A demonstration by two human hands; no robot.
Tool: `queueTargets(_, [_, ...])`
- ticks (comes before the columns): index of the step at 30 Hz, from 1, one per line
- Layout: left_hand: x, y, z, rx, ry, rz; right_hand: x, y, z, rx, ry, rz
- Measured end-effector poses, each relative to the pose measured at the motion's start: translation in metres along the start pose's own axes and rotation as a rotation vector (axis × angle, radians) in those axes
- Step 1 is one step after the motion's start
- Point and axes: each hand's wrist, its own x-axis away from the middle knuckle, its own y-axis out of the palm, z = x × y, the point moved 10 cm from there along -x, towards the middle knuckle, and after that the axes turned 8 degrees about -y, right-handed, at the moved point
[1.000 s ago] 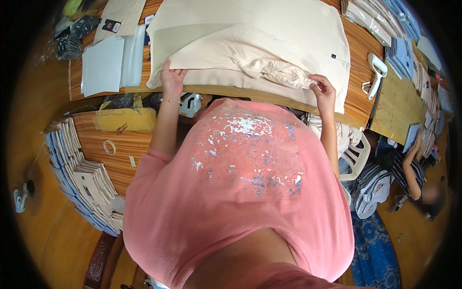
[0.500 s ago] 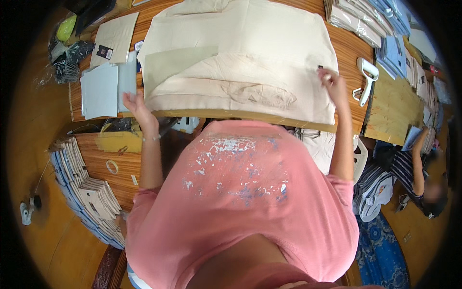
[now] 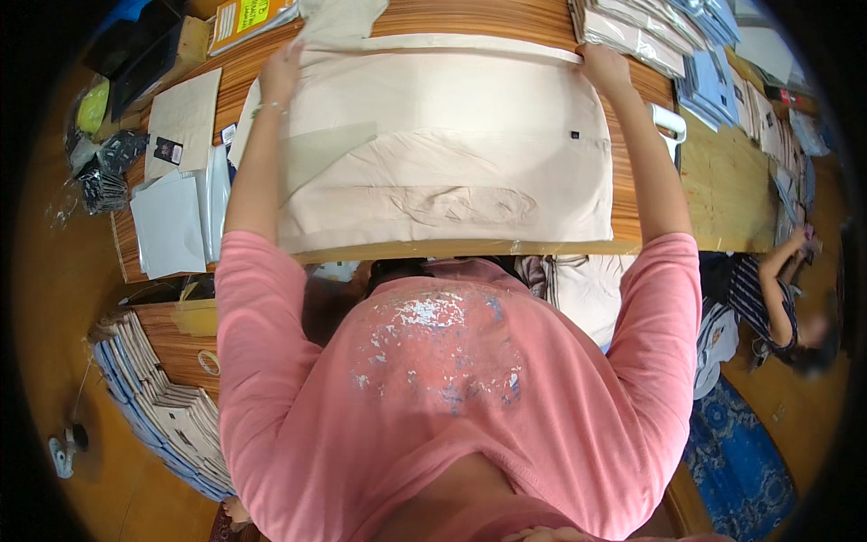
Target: The person prepares a shirt for packing by checking a document, buttoning the collar, folding the garment around a card insert, and placing it into a clear plastic bag.
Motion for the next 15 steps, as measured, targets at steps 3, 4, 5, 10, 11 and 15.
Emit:
queueTargets(3, [0.008, -0.027, 0.004, 0.401, 0.050, -0.004, 0.037, -0.019, 0.035, -0.239, -0.033, 0.164])
queueTargets(4, [0.017, -0.045, 0.016, 0.389, 0.098, 0.035, 0.051, -0.027, 0.047, -0.295, -0.028, 0.261])
queueTargets(5, [0.029, -0.066, 0.028, 0.377, 0.144, 0.082, 0.065, -0.034, 0.052, -0.412, -0.021, 0.297])
queueTargets(10, [0.129, -0.134, 0.053, 0.511, 0.205, 0.111, 0.158, -0.051, 0.046, -1.036, -0.098, 0.499])
queueTargets(11, [0.159, -0.141, 0.056, 0.524, 0.134, 0.093, 0.179, -0.045, 0.042, -1.224, -0.153, 0.555])
queueTargets(15, [0.242, -0.111, -0.018, 0.502, -0.058, -0.090, 0.254, 0.007, 0.010, -1.143, 0.034, 0.428])
